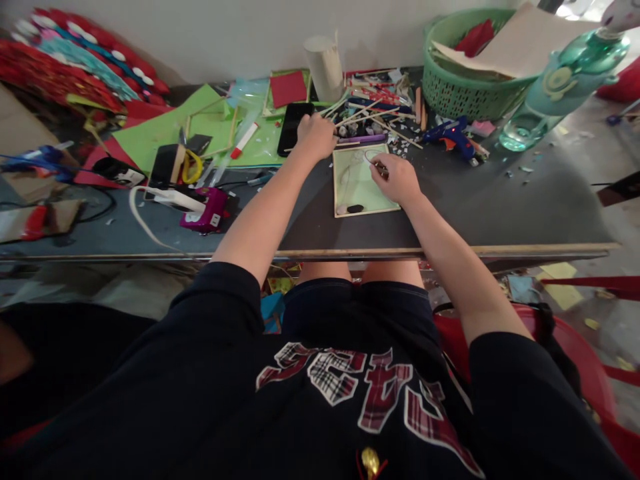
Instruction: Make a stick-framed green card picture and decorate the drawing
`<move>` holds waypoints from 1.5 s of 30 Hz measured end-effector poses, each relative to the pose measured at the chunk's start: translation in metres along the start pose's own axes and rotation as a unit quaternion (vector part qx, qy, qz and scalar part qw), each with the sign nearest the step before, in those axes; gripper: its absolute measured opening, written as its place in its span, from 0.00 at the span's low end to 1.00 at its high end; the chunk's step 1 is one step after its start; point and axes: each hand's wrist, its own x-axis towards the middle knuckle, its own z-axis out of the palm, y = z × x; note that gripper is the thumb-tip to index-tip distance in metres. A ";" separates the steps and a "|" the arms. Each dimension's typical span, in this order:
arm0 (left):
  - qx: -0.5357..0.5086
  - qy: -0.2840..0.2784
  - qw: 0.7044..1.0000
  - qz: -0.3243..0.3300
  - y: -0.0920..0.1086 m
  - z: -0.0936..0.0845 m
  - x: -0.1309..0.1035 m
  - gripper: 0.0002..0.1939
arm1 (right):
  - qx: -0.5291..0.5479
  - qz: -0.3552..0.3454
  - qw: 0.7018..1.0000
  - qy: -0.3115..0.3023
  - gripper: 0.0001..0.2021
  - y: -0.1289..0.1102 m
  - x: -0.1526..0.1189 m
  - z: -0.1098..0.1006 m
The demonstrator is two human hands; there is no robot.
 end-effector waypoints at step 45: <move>-0.440 -0.201 0.851 0.202 -0.008 0.006 -0.099 0.15 | 0.015 0.023 0.995 -0.097 0.10 -0.021 -0.003 -0.006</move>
